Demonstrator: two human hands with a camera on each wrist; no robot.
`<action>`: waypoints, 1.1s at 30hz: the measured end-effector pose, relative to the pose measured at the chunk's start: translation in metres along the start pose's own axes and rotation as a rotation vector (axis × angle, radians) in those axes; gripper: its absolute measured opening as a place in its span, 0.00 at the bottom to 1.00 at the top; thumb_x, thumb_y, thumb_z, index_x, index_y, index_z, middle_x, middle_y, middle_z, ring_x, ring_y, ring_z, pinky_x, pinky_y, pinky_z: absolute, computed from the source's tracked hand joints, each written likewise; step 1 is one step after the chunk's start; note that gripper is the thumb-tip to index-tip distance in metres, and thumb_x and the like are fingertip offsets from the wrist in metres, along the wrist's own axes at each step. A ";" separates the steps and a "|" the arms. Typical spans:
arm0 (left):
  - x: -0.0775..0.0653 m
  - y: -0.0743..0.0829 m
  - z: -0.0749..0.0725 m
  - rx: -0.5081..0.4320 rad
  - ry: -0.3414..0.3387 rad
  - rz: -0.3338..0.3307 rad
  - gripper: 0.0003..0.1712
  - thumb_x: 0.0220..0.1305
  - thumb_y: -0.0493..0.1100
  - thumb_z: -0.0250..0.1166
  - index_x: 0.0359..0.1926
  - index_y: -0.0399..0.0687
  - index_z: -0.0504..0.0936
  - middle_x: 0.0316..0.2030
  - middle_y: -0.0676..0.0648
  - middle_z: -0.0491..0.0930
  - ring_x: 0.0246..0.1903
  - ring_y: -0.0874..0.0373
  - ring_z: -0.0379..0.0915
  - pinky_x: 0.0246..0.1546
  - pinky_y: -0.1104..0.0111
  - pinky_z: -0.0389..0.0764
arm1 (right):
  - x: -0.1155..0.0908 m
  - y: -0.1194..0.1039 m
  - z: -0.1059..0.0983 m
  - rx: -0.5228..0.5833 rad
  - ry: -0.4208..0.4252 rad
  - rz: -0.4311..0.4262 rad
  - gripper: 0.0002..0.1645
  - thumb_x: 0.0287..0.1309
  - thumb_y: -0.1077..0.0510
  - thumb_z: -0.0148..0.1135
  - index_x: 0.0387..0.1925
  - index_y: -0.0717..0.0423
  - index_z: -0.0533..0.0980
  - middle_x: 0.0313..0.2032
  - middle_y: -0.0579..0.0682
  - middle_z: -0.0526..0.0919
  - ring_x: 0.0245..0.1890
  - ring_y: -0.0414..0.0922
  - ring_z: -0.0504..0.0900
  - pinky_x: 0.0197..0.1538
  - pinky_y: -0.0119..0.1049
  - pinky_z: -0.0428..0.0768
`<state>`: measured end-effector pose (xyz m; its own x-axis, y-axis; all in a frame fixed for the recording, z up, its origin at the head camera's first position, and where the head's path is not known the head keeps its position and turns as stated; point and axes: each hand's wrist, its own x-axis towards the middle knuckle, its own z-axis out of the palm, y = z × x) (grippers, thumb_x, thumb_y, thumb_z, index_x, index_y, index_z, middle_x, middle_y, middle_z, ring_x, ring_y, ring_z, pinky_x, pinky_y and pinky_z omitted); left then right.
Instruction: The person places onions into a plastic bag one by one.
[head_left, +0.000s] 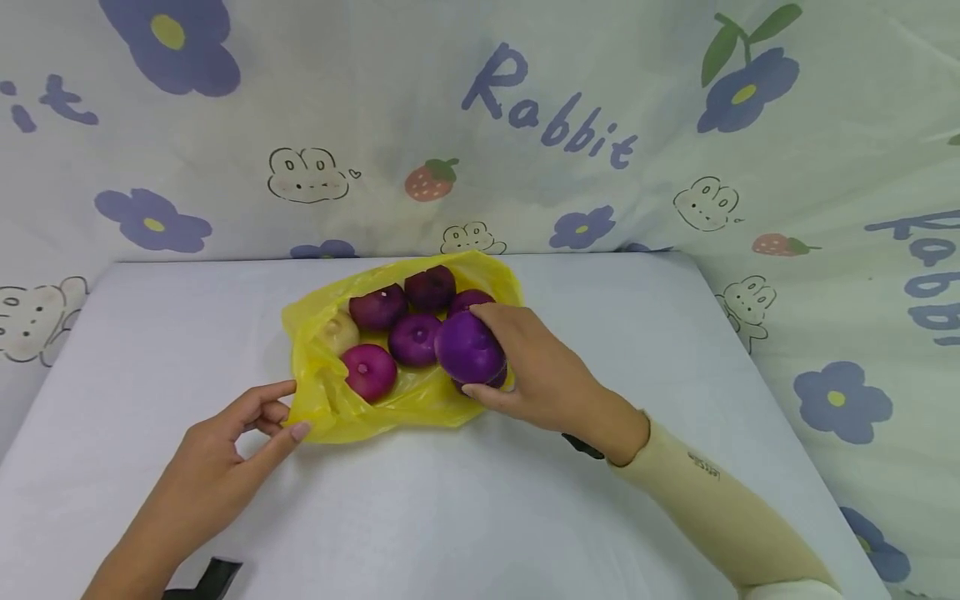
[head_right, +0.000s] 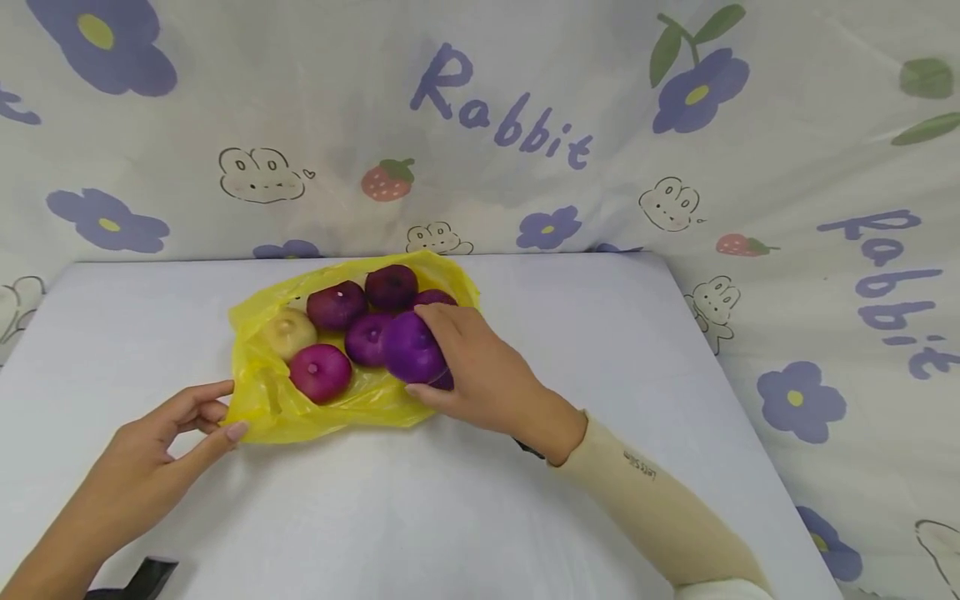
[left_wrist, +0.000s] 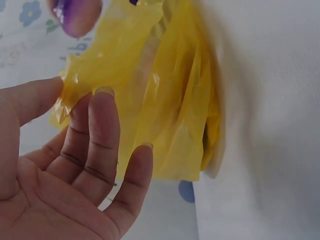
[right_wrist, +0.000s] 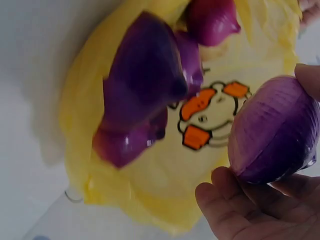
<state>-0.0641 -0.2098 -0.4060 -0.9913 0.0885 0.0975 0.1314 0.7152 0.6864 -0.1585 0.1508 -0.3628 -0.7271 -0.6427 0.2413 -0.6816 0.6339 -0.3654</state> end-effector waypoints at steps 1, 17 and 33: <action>0.000 0.000 0.000 -0.002 0.002 0.004 0.28 0.70 0.47 0.72 0.68 0.49 0.78 0.41 0.57 0.83 0.41 0.69 0.72 0.38 0.78 0.69 | 0.002 -0.002 0.005 -0.005 -0.011 -0.002 0.53 0.59 0.45 0.78 0.76 0.59 0.60 0.69 0.58 0.69 0.67 0.52 0.70 0.63 0.45 0.78; 0.001 -0.002 0.000 -0.008 0.007 0.032 0.27 0.70 0.45 0.72 0.67 0.49 0.78 0.41 0.58 0.82 0.40 0.70 0.75 0.41 0.80 0.68 | 0.014 -0.013 0.052 -0.031 -0.113 -0.103 0.43 0.62 0.46 0.75 0.72 0.58 0.69 0.67 0.54 0.72 0.66 0.48 0.74 0.65 0.38 0.75; 0.003 -0.002 0.001 -0.010 -0.014 0.035 0.27 0.71 0.46 0.72 0.67 0.48 0.77 0.40 0.59 0.82 0.40 0.68 0.75 0.40 0.79 0.69 | 0.016 -0.017 0.071 -0.151 -0.094 -0.170 0.30 0.63 0.50 0.75 0.62 0.58 0.78 0.60 0.51 0.78 0.61 0.47 0.77 0.67 0.36 0.72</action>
<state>-0.0669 -0.2099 -0.4076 -0.9861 0.1231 0.1114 0.1659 0.7044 0.6902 -0.1522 0.0995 -0.4163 -0.5951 -0.7783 0.2002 -0.8030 0.5659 -0.1868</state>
